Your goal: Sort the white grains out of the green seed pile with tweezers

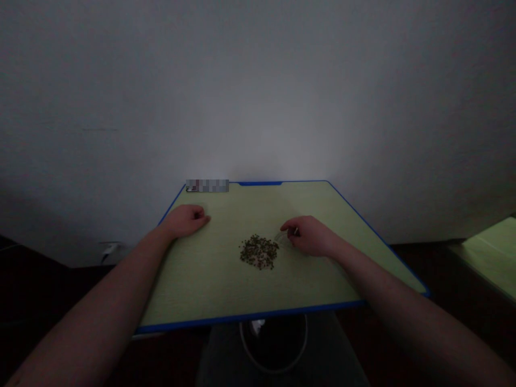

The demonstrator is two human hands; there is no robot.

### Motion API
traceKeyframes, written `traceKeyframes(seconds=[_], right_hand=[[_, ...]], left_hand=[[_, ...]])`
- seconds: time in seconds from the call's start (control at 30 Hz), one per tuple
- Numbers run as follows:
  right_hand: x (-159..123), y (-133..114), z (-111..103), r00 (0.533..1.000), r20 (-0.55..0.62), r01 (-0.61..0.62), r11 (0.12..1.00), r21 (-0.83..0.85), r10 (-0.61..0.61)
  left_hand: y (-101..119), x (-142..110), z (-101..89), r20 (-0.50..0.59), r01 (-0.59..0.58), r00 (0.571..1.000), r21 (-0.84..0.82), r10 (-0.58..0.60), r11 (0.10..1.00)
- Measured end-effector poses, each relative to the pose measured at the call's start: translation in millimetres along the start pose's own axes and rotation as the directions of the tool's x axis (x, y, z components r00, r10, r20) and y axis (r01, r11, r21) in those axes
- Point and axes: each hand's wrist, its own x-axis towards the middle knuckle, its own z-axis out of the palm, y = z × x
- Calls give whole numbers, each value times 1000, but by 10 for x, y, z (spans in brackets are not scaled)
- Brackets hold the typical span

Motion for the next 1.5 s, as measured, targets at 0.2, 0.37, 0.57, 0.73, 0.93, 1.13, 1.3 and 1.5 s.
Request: traceKeyframes(seconds=[0.2,0.37,0.57,0.73,0.93,1.13,1.3,1.5], right_hand=[[-103,13,-4,997,60,42,999,3,-42],[-219,37,-47,992,104,74,997,28,-76],[-237,50,-53,992,98,72,997,39,-75],[-263,59,-87,994,89,59,996,60,-64],[-245,98,-92,998,57,24,999,36,-27],[-242,71,-49,995,75,57,998,37,-60],[-260,43,-60,991,105,84,996,30,-87],[-270,26,-50,989,114,86,995,49,-91]], left_hand=[[-5,14,13,2,-9,1000,6,9,1000],[-12,17,19,10,-2,1000,10,2,1000],[4,-2,0,2,4,1000,10,-4,1000],[-8,-14,-1,-2,-6,1000,4,6,1000],[-3,-16,-3,2,-14,1000,14,14,1000],[-17,-5,6,1,-21,1000,14,21,1000],[-18,4,8,4,-21,1000,13,21,1000],[-9,12,2,9,-1,1000,4,1,1000]])
